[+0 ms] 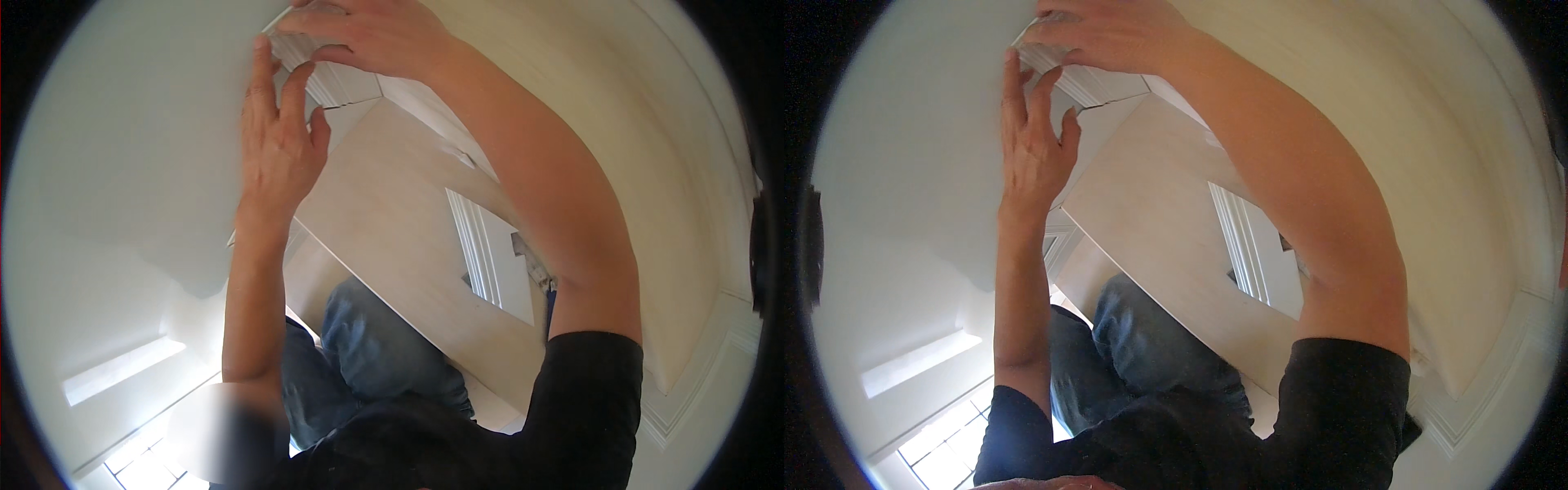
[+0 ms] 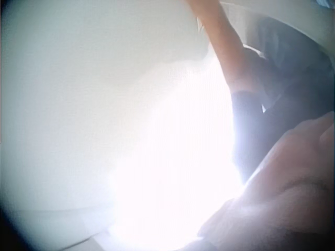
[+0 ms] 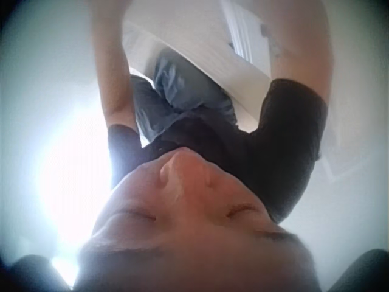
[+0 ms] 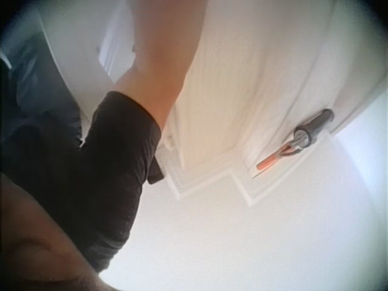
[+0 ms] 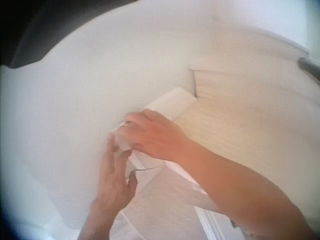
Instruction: Fitting and aligning pieces of decorative crown molding against a ceiling and wall corner.
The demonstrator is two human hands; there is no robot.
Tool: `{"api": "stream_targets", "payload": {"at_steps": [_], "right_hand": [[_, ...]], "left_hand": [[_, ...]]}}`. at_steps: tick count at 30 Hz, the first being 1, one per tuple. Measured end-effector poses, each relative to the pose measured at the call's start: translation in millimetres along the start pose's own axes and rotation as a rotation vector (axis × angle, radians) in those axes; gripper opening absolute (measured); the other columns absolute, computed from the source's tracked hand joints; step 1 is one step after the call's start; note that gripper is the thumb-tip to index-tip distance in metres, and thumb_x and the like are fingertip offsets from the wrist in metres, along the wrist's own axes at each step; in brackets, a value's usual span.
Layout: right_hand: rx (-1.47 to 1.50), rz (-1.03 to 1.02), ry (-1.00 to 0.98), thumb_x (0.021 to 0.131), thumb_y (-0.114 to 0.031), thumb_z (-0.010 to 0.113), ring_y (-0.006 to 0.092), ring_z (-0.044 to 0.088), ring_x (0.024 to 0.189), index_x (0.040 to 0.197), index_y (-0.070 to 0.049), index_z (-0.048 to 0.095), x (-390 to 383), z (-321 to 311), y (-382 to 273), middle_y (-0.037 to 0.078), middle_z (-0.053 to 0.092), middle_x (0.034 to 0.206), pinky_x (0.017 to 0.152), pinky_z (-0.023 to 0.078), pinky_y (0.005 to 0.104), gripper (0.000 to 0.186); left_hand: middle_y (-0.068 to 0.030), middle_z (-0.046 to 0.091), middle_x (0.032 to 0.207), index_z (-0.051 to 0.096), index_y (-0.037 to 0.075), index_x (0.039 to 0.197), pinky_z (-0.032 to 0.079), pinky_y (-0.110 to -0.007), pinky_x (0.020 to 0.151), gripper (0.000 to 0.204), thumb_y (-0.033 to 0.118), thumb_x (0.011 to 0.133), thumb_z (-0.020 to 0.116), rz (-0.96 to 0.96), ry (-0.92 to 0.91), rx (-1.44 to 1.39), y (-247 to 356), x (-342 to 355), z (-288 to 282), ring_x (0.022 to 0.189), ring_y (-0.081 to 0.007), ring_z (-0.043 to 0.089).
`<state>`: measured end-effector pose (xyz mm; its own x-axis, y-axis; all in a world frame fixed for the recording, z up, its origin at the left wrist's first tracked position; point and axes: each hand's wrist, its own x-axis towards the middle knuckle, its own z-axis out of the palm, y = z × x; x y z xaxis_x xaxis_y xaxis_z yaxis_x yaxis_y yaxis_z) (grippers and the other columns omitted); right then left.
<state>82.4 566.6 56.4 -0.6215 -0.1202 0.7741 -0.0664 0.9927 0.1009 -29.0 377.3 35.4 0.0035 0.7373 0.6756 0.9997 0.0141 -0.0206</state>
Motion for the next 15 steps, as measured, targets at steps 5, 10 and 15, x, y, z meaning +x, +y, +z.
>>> {"api": "stream_targets", "payload": {"at_steps": [5, 10, 15], "right_hand": [[-0.081, 0.082, -0.089, 0.097, -0.021, 0.068, 0.0308, 0.052, 0.135, 0.134, -0.013, 0.065, -7, -3, -6, 0.01, 0.055, 0.147, 0.114, 0.044, 0.0439, 0.038], [-0.168, 0.087, -0.135, 0.098, -0.022, 0.068, 0.0312, 0.051, 0.134, 0.137, -0.014, 0.064, -2, 5, -7, 0.01, 0.054, 0.148, 0.116, 0.043, 0.0441, 0.039], [-0.148, 0.154, -0.243, 0.101, -0.021, 0.066, 0.0319, 0.05, 0.137, 0.139, -0.013, 0.063, 2, 3, -2, 0.01, 0.052, 0.152, 0.117, 0.041, 0.0449, 0.039]], "left_hand": [[-0.0274, 0.034, 0.164, 0.052, 0.002, 0.146, 0.05, -0.049, 0.105, 0.068, 0.001, 0.083, 0.078, -0.079, -0.049, -0.211, 7, -2, -30, 0.136, -0.0384, 0.056], [-0.0267, 0.045, 0.16, 0.053, -0.004, 0.147, 0.038, -0.054, 0.121, 0.055, 0.027, 0.103, 0.06, 0.042, 0.386, -0.742, 20, 14, -137, 0.148, -0.0402, 0.045], [-0.0283, 0.05, 0.154, 0.061, -0.005, 0.137, 0.037, -0.056, 0.12, 0.056, 0.04, 0.105, 0.053, 0.151, 0.2, -0.718, -16, -12, -180, 0.143, -0.0411, 0.049]]}}
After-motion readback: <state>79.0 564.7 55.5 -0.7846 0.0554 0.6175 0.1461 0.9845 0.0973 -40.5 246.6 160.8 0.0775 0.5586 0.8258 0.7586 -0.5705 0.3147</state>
